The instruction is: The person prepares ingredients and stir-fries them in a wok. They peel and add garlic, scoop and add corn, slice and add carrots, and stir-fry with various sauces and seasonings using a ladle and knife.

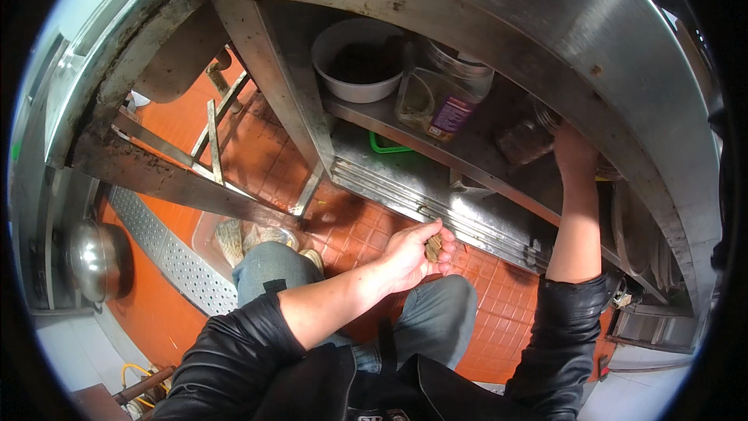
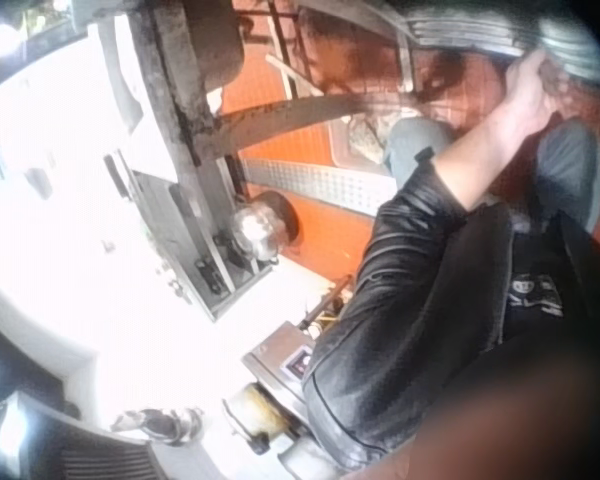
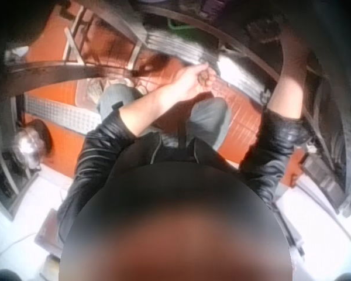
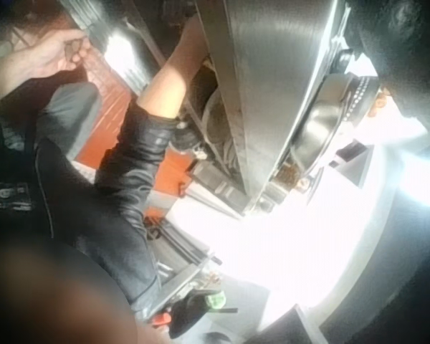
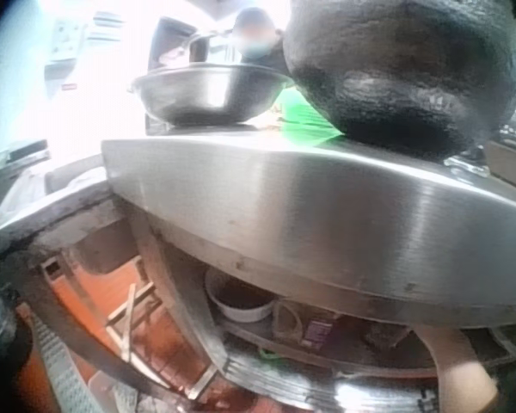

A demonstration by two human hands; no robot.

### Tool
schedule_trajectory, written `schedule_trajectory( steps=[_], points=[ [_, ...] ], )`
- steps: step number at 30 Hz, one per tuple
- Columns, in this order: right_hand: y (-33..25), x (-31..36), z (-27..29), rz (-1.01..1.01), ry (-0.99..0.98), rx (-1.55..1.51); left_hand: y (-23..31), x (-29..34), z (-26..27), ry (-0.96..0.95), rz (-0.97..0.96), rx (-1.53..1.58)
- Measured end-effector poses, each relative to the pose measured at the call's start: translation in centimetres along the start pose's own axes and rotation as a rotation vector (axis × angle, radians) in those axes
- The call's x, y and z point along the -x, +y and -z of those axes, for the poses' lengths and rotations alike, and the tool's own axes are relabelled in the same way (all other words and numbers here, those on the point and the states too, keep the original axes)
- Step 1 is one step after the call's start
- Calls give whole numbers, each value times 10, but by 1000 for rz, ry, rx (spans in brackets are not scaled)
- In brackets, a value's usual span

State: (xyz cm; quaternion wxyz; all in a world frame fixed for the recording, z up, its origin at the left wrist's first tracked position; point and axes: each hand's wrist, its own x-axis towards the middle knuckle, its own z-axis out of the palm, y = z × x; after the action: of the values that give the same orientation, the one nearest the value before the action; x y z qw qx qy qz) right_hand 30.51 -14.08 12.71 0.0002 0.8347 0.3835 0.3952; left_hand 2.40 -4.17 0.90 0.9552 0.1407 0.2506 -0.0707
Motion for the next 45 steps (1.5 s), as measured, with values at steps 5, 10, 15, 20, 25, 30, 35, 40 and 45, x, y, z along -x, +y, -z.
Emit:
schedule_trajectory(
  steps=[5, 10, 15, 20, 25, 30, 35, 40, 45],
  points=[
    [-45, 35, 50, -294, 229, -837, -3, 0, 3, 9, 41, 60],
    [-145, 125, 74, 281, -253, -974, -7, -8, 12, -95, 19, 327],
    [-161, 139, 74, 301, -204, -931, -5, -5, 20, -132, 31, 421],
    [-163, 133, 87, 327, -169, -911, -1, -1, 12, -226, -78, 332],
    [-158, 152, 63, 107, -209, -1034, 1, 0, 0, 192, -184, 259],
    [-122, 159, -15, -198, -449, -738, 17, 3, 9, 125, -142, 307],
    [-98, 123, -84, -118, -751, -552, 21, 11, 12, 58, -137, 287],
    [-108, 102, -76, -212, -1184, -777, 24, 17, 10, 85, -147, 250],
    [-118, 108, -78, -107, -1472, -527, 25, 17, 10, 80, -148, 221]
  ],
)
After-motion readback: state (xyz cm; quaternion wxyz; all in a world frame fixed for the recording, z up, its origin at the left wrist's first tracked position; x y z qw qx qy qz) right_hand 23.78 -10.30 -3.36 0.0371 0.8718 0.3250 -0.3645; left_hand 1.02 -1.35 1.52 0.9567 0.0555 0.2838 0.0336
